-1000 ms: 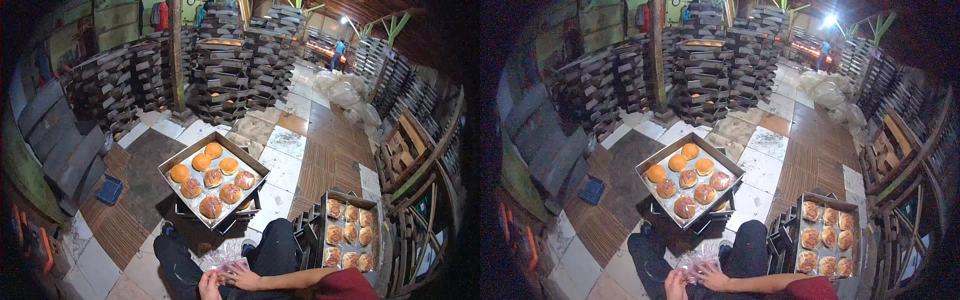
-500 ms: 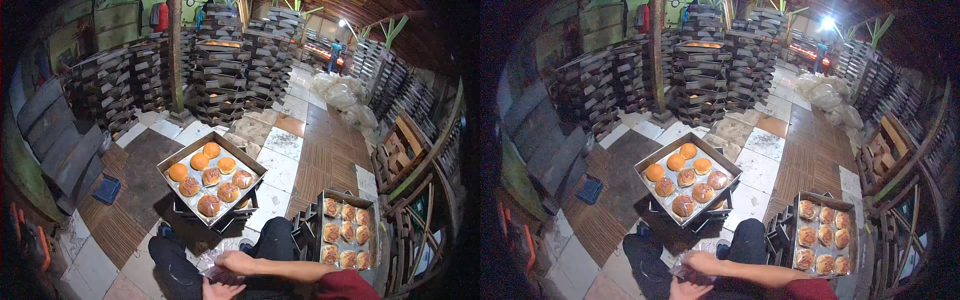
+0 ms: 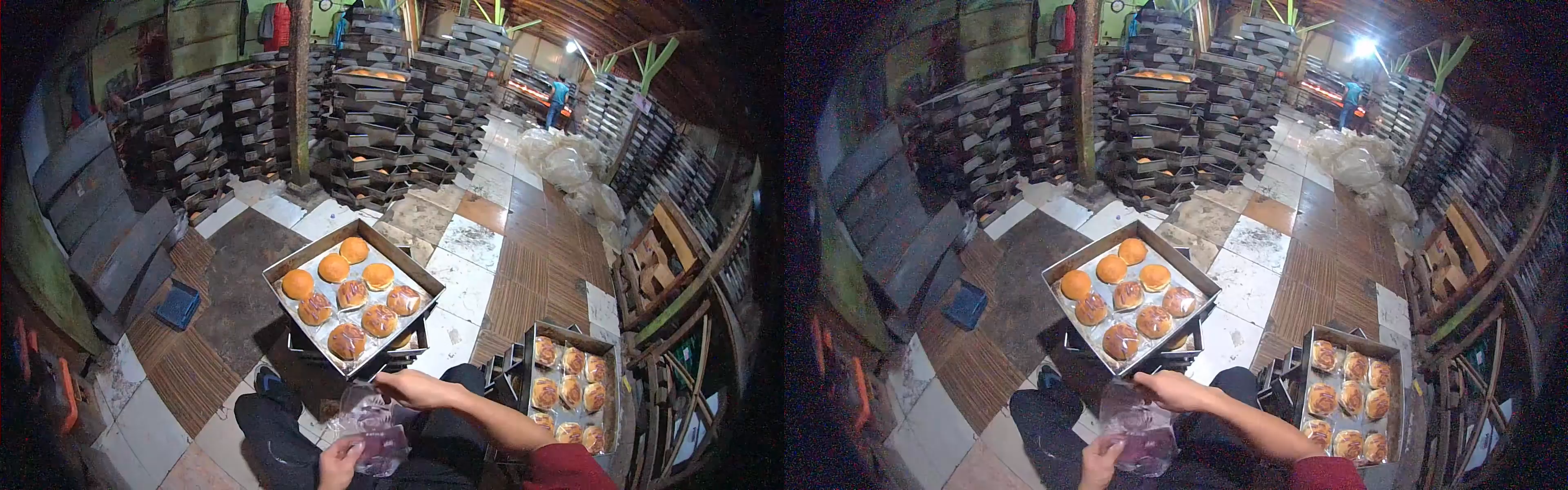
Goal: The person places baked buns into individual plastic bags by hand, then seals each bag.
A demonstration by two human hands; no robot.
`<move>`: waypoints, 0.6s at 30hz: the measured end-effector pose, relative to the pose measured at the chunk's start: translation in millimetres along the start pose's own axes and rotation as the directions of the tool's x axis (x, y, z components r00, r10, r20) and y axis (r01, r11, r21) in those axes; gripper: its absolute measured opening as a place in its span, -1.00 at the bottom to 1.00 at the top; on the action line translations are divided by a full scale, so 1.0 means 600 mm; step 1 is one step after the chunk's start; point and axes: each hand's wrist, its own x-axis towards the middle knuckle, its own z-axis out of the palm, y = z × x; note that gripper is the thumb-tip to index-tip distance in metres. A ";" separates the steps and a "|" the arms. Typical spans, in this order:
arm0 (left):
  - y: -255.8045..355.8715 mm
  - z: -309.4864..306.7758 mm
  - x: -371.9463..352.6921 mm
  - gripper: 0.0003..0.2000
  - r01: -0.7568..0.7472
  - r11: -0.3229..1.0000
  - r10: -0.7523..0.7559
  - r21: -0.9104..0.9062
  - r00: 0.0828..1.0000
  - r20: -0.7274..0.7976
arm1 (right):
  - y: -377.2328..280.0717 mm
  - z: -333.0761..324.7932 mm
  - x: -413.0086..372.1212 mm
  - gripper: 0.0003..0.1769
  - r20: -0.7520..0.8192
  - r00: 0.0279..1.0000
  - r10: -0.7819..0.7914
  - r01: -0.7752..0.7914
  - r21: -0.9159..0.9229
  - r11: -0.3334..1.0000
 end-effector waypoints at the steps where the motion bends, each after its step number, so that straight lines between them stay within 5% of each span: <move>1: 0.003 0.005 -0.001 -0.64 0.074 0.978 -0.069 0.193 0.997 -0.032 | 0.009 0.007 0.001 -0.81 -0.037 0.999 -0.004 0.003 -0.024 1.000; 2: -0.003 0.004 -0.001 -0.66 -0.048 0.919 0.053 0.391 0.999 0.000 | 0.023 0.021 0.003 -0.81 -0.033 0.999 -0.007 0.006 -0.021 1.000; 3: -0.025 -0.004 0.007 -0.66 -0.046 0.919 0.052 0.391 0.999 -0.006 | 0.041 0.041 0.004 -0.81 -0.026 1.000 0.011 -0.015 -0.147 0.989; 5: -0.050 -0.010 0.018 -0.59 0.054 0.493 -0.152 0.868 0.988 0.025 | 0.076 0.080 0.004 -0.81 0.055 0.998 0.034 -0.019 -0.260 0.965; 6: -0.043 0.001 0.012 -0.65 0.149 0.302 -0.316 0.942 0.947 -0.048 | 0.092 0.108 0.004 -0.77 0.116 0.992 0.053 -0.014 -0.311 0.950; 7: -0.051 0.002 0.011 -0.65 0.149 0.301 -0.316 0.942 0.947 -0.049 | 0.109 0.137 0.000 -0.72 0.177 0.981 0.073 -0.003 -0.363 0.932; 9: -0.089 -0.006 0.004 -0.55 0.057 -0.096 -0.236 0.994 0.969 -0.078 | 0.108 0.174 -0.020 -0.51 0.094 0.995 -0.016 0.065 -0.555 0.829; 10: -0.117 -0.018 0.002 -0.55 0.059 -0.097 -0.230 0.994 0.970 -0.080 | 0.105 0.189 -0.025 -0.48 0.026 0.994 -0.107 0.101 -0.602 0.792; 11: -0.148 -0.037 -0.001 -0.55 -0.114 -0.188 -0.052 0.976 0.993 0.106 | 0.100 0.203 -0.030 -0.45 -0.039 0.979 -0.200 0.127 -0.649 0.750; 12: -0.161 -0.049 -0.001 -0.51 -0.263 -0.306 0.106 0.915 0.946 0.307 | 0.084 0.205 -0.035 -0.41 0.003 0.995 -0.099 0.078 -0.644 0.761; 13: -0.111 -0.037 0.001 -0.51 -0.266 -0.312 0.108 0.912 0.944 0.312 | 0.090 0.216 -0.042 -0.41 -0.005 0.995 -0.101 0.074 -0.646 0.760; 15: -0.006 -0.019 0.016 -0.52 -0.156 -0.215 -0.400 0.964 0.915 0.059 | 0.107 0.239 -0.056 -0.42 0.028 0.985 -0.172 0.165 -0.466 0.869; 16: 0.008 -0.034 0.027 -0.45 -0.044 -0.229 -0.355 0.972 0.934 -0.042 | 0.086 0.224 -0.059 -0.49 0.205 0.978 0.021 0.069 -0.423 0.904; 17: -0.003 -0.075 0.038 -0.33 0.016 -0.033 -0.249 0.999 0.968 -0.024 | 0.091 0.243 -0.069 -0.49 0.202 0.979 0.021 0.066 -0.415 0.908; 18: 0.034 -0.066 0.041 -0.45 -0.052 0.149 0.027 0.987 0.998 0.048 | 0.102 0.266 -0.079 -0.55 0.104 0.988 -0.111 0.147 -0.469 0.871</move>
